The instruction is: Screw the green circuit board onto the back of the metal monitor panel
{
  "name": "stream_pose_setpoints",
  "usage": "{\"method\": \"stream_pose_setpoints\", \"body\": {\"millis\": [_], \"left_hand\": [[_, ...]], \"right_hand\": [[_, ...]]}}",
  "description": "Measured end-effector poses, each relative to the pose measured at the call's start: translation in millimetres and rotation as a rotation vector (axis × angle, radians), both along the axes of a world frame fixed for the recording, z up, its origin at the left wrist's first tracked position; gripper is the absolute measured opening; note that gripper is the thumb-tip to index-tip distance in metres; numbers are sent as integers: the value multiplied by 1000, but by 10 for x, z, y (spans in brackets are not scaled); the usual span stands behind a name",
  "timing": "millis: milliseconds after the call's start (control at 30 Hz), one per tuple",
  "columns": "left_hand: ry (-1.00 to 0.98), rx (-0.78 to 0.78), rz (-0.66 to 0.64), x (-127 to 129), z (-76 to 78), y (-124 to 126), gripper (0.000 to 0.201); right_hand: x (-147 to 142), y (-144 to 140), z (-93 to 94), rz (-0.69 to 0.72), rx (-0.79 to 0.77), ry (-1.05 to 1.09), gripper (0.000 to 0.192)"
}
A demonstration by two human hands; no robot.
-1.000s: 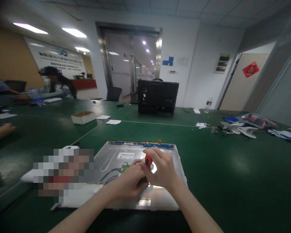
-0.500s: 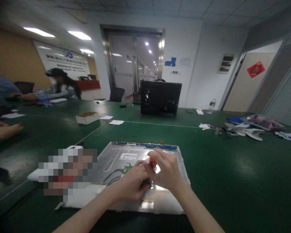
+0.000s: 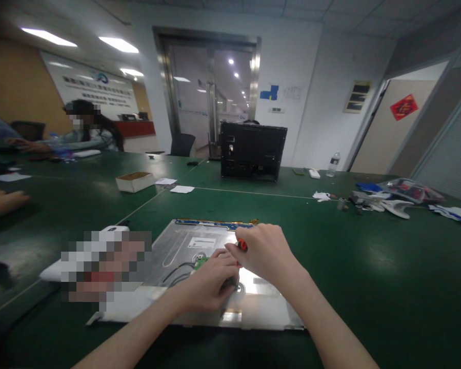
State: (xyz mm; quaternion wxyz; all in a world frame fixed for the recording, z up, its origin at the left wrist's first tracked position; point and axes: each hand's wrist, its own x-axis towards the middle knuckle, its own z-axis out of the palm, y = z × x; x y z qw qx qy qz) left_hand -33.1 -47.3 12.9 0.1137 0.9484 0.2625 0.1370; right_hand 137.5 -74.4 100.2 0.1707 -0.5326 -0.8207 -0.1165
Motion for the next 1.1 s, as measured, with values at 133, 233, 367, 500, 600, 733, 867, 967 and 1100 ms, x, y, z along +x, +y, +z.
{"method": "stream_pose_setpoints", "body": {"millis": [133, 233, 367, 500, 600, 733, 867, 967, 1100], "left_hand": [[-5, 5, -5, -4, -7, 1, 10], [3, 19, 16, 6, -10, 1, 10], [2, 17, 25, 15, -18, 9, 13], [-3, -1, -2, 8, -22, 15, 12], [-16, -4, -13, 6, -14, 6, 14], [-30, 4, -12, 8, 0, 0, 13], [-26, -10, -17, 12, -14, 14, 12], [-21, -7, -8, 13, -26, 19, 13], [-10, -11, -4, 15, -11, 8, 13]], "right_hand": [[-76, 34, 192, 5, -123, -116, 50], [-190, 75, 251, 33, -143, -149, 50], [-256, 90, 284, -12, -197, -178, 35], [-122, 65, 323, 128, -287, -138, 17], [-23, 53, 341, 230, -359, -114, 26], [-54, 52, 316, 74, -345, -122, 35], [-120, 44, 291, 69, -303, -156, 30], [-103, 19, 303, 130, -288, -169, 19], [-64, -11, 327, 180, -306, -167, 28]]}}
